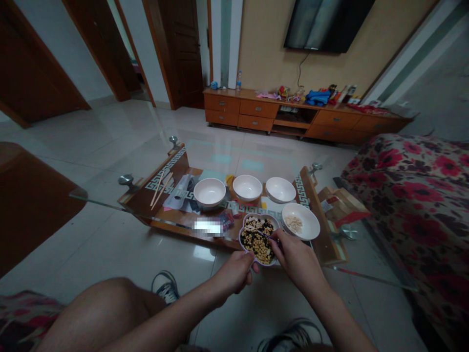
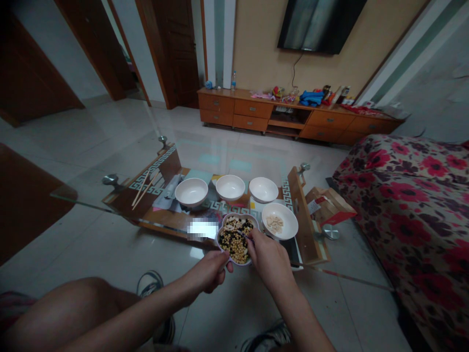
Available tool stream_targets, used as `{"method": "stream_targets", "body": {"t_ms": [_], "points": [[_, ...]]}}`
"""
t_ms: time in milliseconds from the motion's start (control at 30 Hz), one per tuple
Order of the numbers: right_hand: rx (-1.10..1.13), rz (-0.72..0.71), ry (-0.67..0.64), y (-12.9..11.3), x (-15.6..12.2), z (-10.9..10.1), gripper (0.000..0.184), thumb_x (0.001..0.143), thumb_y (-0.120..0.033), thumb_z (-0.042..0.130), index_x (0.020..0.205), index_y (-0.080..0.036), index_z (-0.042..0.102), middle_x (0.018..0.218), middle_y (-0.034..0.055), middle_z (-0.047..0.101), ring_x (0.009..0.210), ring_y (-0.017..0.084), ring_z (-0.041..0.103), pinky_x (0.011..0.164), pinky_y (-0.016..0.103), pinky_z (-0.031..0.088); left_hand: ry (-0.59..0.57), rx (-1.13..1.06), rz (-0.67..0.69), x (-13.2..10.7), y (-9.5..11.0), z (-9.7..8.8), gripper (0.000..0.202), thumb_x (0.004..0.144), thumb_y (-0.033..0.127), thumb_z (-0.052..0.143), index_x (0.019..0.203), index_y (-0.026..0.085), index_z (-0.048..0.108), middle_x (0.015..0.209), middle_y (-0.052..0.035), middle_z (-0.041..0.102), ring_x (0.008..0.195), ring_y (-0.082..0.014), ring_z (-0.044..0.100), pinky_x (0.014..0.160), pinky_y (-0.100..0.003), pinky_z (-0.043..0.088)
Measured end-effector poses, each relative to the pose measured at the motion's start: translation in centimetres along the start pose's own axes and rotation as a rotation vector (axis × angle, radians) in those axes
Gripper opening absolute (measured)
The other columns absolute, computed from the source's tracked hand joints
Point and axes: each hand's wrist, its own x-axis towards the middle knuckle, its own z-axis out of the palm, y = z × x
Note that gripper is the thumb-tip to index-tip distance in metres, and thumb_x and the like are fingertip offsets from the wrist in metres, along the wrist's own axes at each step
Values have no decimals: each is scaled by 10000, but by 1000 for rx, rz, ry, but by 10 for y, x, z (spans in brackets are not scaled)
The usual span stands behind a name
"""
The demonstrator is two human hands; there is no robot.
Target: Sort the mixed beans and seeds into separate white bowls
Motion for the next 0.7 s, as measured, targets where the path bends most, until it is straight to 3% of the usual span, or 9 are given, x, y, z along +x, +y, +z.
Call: {"method": "stream_targets", "body": {"t_ms": [400, 700], "points": [[7, 6, 75, -2, -3, -6, 238, 987, -352, 385, 981, -237, 594, 859, 36, 742, 746, 185, 704, 559, 254, 372, -1, -4, -1, 1, -2, -1, 513, 915, 642, 296, 788, 196, 514, 424, 66, 403, 305, -67, 230, 387, -206, 144], [-84, 333, 281, 18, -3, -27, 227, 951, -405, 481, 1011, -236, 620, 777, 47, 718, 635, 192, 657, 518, 258, 267, -4, 2, 10, -3, 0, -1, 469, 935, 583, 291, 784, 198, 512, 425, 65, 396, 320, -72, 237, 383, -205, 145]]}}
